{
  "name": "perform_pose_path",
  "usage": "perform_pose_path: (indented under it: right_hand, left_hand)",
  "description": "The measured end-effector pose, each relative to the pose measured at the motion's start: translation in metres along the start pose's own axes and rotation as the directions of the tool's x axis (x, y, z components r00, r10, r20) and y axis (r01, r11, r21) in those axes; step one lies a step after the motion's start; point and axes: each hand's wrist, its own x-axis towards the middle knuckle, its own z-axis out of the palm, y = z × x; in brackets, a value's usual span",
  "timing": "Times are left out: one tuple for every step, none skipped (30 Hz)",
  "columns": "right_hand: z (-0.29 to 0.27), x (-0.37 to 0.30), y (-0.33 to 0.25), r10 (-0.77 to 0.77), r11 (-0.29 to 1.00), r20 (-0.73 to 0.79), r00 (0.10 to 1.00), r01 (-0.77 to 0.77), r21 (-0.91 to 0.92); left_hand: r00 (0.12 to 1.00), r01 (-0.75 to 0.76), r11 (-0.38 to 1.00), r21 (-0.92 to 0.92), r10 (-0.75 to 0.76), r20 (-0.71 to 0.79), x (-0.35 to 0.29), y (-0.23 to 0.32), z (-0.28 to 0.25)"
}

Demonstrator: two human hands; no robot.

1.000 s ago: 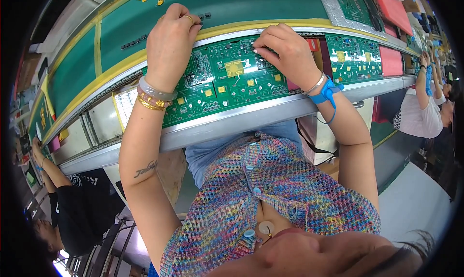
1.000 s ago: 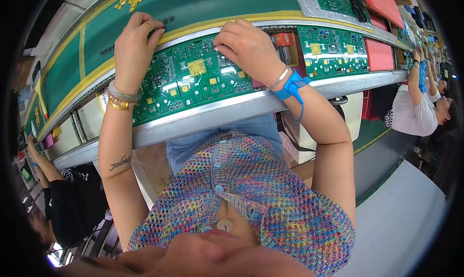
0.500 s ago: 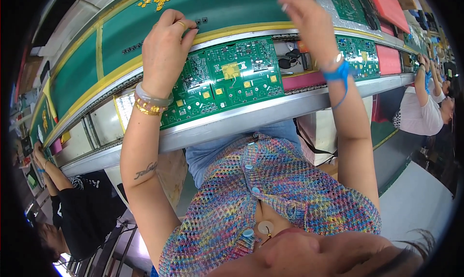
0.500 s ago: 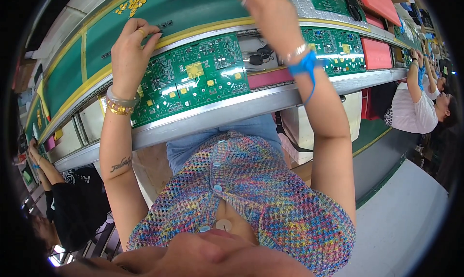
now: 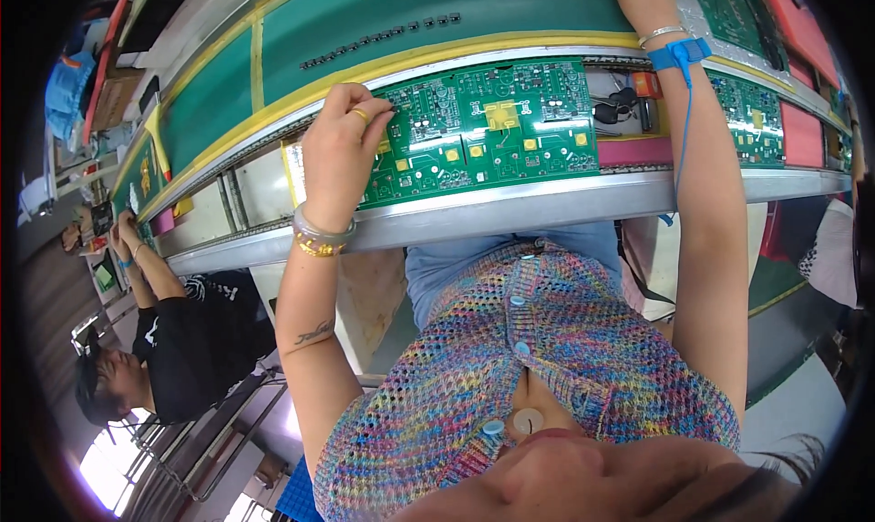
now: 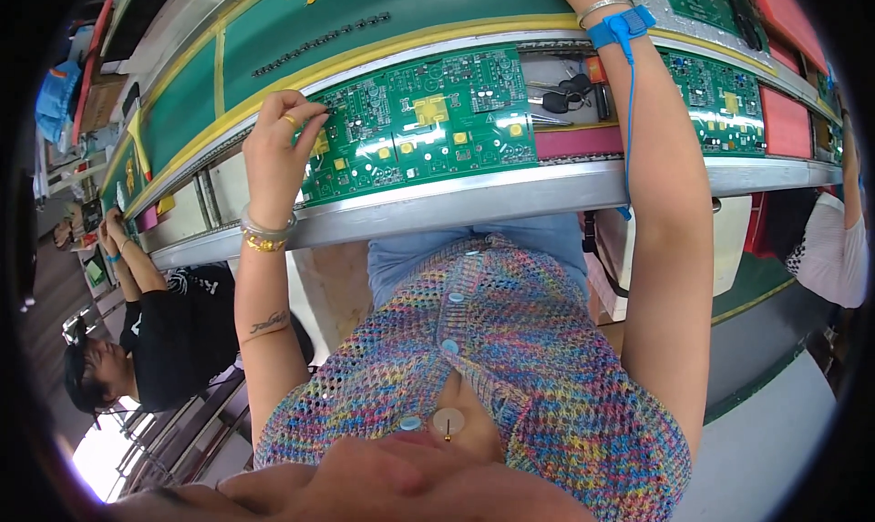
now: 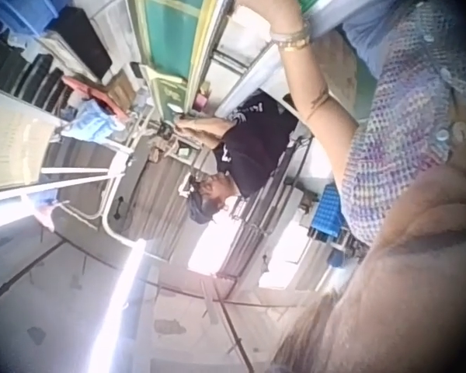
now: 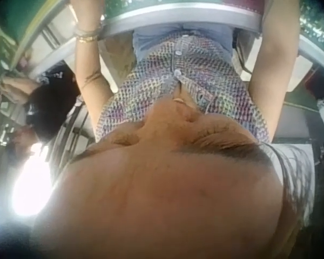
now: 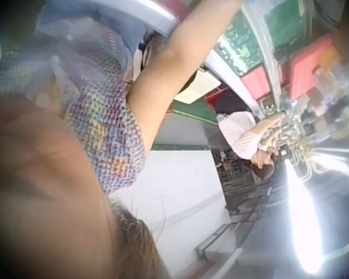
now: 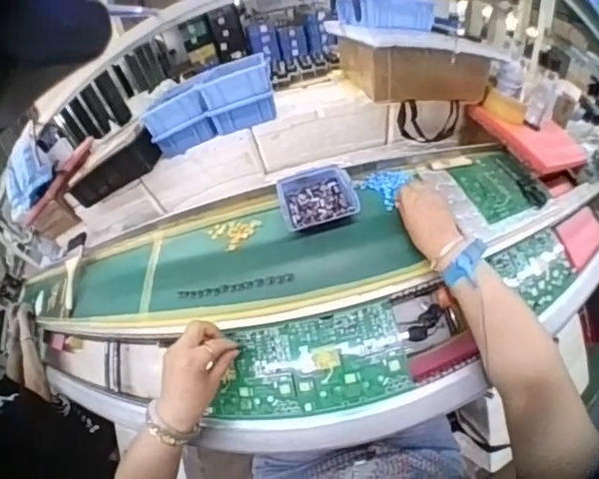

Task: The person assembles electronic components onto a printed circuit board by hand on an assembly line.

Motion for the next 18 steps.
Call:
perform_pose_path:
  right_hand:
    - [0.000,0.001,0.001,-0.021,0.999,-0.015,1.000,0.022,0.033]
    - [0.001,0.000,0.001,-0.042,0.997,-0.031,0.999,0.044,0.065]
    - [0.000,-0.001,0.002,-0.035,0.997,-0.030,0.999,0.037,0.068]
    - [-0.002,-0.002,0.003,-0.058,0.991,-0.061,0.997,0.064,0.115]
    - [-0.003,-0.003,0.003,-0.079,0.983,-0.092,0.993,0.093,0.160]
    - [-0.005,-0.004,0.003,-0.076,0.983,-0.091,0.993,0.090,0.160]
    - [-0.007,-0.003,0.003,-0.060,0.982,-0.073,0.996,0.071,0.173]
    - [-0.008,-0.003,0.002,-0.044,0.981,-0.054,0.998,0.053,0.187]
    - [-0.010,-0.003,0.001,-0.042,0.981,-0.054,0.998,0.051,0.187]
    - [-0.012,-0.003,-0.001,-0.026,0.980,-0.038,0.999,0.033,0.196]
    - [-0.014,-0.004,-0.003,-0.010,0.979,-0.023,1.000,0.014,0.205]
    - [-0.017,-0.004,-0.005,-0.007,0.979,-0.022,1.000,0.012,0.205]
    - [-0.020,-0.003,-0.006,-0.016,0.980,-0.015,1.000,0.019,0.200]
    - [-0.022,-0.003,-0.008,-0.026,0.980,-0.008,1.000,0.027,0.195]
    - [-0.023,-0.003,-0.009,-0.024,0.981,-0.008,1.000,0.025,0.194]
    - [-0.024,-0.003,-0.010,-0.019,0.977,-0.007,1.000,0.021,0.214]
    - [-0.024,-0.003,-0.011,-0.015,0.972,-0.007,1.000,0.017,0.234]
    - [-0.025,-0.002,-0.012,-0.015,0.972,-0.008,1.000,0.016,0.235]
  left_hand:
    - [1.000,-0.004,1.000,0.005,0.004,0.006,0.001,0.001,0.003]
    - [1.000,-0.012,1.000,0.012,0.012,0.000,0.002,0.001,0.006]
    - [1.000,-0.020,1.000,0.018,0.020,-0.006,0.002,0.001,0.007]
    - [1.000,-0.023,1.000,0.019,0.023,-0.003,0.003,0.001,0.009]
    - [0.999,-0.035,0.999,0.040,0.035,-0.003,0.004,0.001,0.010]
    - [0.999,-0.045,0.997,0.062,0.046,-0.003,0.005,0.002,0.010]
    - [0.999,-0.048,0.997,0.062,0.048,-0.001,0.005,0.001,0.011]
    - [0.998,-0.056,0.997,0.059,0.056,-0.002,0.006,0.001,0.011]
    - [0.998,-0.064,0.996,0.057,0.064,-0.002,0.006,0.001,0.011]
    - [0.998,-0.065,0.996,0.056,0.066,-0.001,0.006,0.001,0.011]
    - [0.999,-0.048,0.998,0.039,0.048,0.001,0.005,0.002,0.011]
    - [1.000,-0.030,0.999,0.022,0.030,0.003,0.005,0.002,0.011]
    - [0.999,-0.032,0.999,0.022,0.032,0.004,0.005,0.002,0.011]
    - [0.999,-0.037,0.999,0.020,0.037,0.004,0.005,0.002,0.011]
    - [0.999,-0.043,0.999,0.019,0.043,0.003,0.006,0.002,0.011]
    - [0.999,-0.043,0.999,0.020,0.043,0.004,0.005,0.002,0.011]
    - [0.998,-0.055,0.998,0.031,0.055,-0.001,0.005,0.002,0.012]
    - [0.998,-0.067,0.997,0.043,0.067,-0.007,0.005,0.001,0.012]
